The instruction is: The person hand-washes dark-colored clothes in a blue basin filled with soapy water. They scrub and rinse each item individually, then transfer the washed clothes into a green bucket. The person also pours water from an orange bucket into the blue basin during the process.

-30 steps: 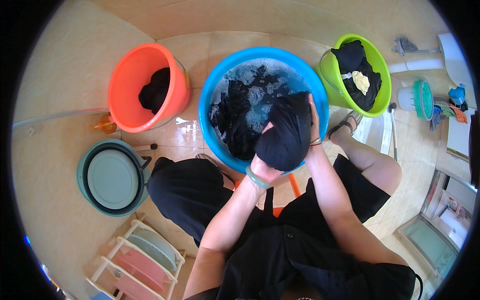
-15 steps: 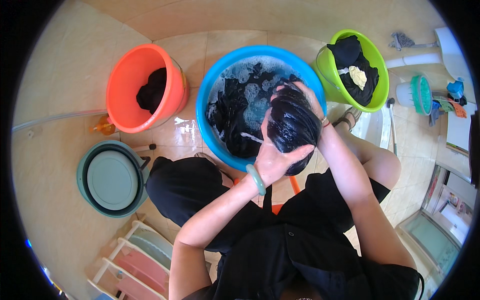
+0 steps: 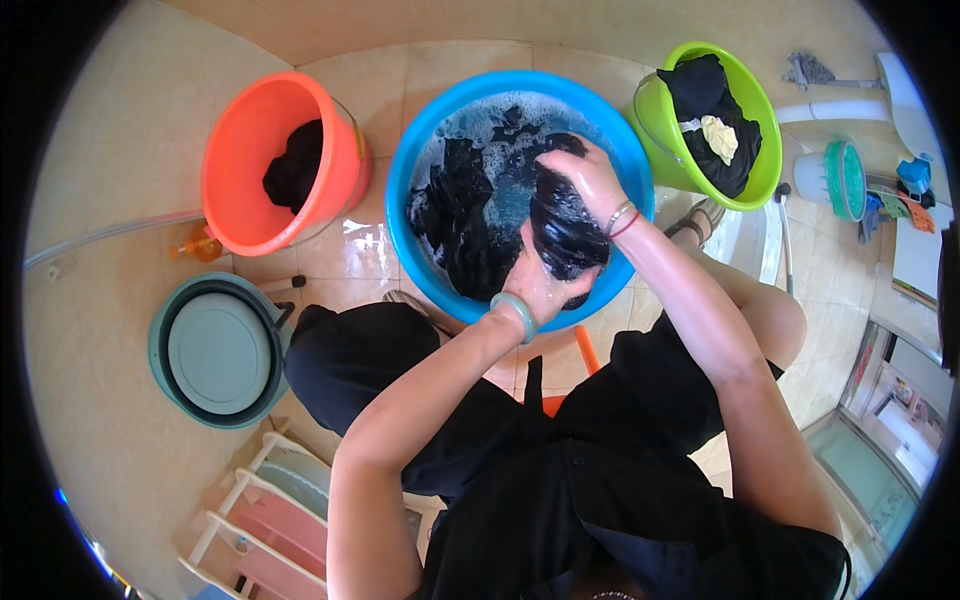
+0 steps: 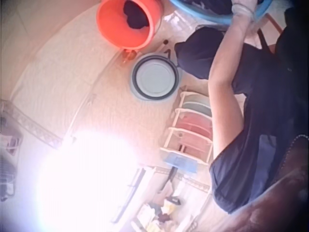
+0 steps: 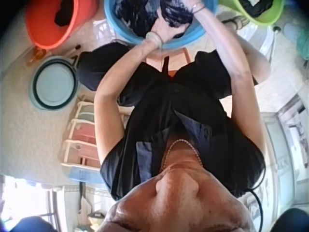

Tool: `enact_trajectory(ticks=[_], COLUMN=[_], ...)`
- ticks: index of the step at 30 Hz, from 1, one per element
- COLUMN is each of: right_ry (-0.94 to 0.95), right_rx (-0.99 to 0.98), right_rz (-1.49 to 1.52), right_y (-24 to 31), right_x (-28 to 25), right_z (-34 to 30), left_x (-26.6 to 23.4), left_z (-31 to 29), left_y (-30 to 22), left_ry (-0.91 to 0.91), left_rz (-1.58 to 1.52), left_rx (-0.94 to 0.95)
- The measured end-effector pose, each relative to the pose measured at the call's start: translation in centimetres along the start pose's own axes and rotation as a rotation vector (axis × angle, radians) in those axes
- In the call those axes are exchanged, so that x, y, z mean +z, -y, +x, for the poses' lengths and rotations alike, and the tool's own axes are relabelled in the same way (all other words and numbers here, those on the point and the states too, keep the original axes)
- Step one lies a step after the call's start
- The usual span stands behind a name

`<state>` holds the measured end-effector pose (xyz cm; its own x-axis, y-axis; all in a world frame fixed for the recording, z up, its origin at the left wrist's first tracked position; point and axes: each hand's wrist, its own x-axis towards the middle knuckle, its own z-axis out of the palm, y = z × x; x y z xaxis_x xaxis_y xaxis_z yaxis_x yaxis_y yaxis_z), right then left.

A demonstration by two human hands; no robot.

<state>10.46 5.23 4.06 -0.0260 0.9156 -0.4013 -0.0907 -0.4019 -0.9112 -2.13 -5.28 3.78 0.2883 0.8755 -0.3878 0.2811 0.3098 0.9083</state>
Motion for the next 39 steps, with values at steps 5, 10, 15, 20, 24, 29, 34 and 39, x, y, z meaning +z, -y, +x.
enact_trajectory(ticks=[5, 10, 15, 20, 24, 29, 34, 39], right_ry=[-0.197, -0.489, 0.008, 0.084, -0.172, -0.502, -1.032, -0.781], right_rx=[-0.107, -0.105, 0.423, 0.220, -0.126, -0.309, -0.439, -0.039], right_rz=[-0.254, -0.505, 0.523, 0.533, 0.473, 0.385, -0.743, -1.092], right_y=[-3.4, -8.3, -9.5, -0.3, 6.3, 9.7, 2.8, -3.3], right_x=[1.3, 1.2, -3.2, -7.4, -13.7, -20.4, -28.3, -24.7], right_z=[1.2, 3.8, 2.1, -0.3, -1.1, -1.3, 1.0, 3.7], left_x=[0.7, 2.3, 0.8, 0.1, 3.9, 11.1, 15.8, 14.2], left_z=[1.3, 3.6, 3.3, 4.9, 8.8, 17.1, 20.3, 16.5], left_y=[2.8, 7.2, 5.6, -3.9, -10.4, -13.5, -11.5, -5.8], left_ry=[-0.068, -0.142, -0.053, -0.003, 0.143, 0.215, 0.099, 0.052], left_rz=[0.015, -0.006, -0.861, -0.666, -0.537, -0.661, -0.166, -0.105], left_rx=[-0.035, -0.217, -0.386, -0.004, 0.294, 0.399, 0.392, 0.439])
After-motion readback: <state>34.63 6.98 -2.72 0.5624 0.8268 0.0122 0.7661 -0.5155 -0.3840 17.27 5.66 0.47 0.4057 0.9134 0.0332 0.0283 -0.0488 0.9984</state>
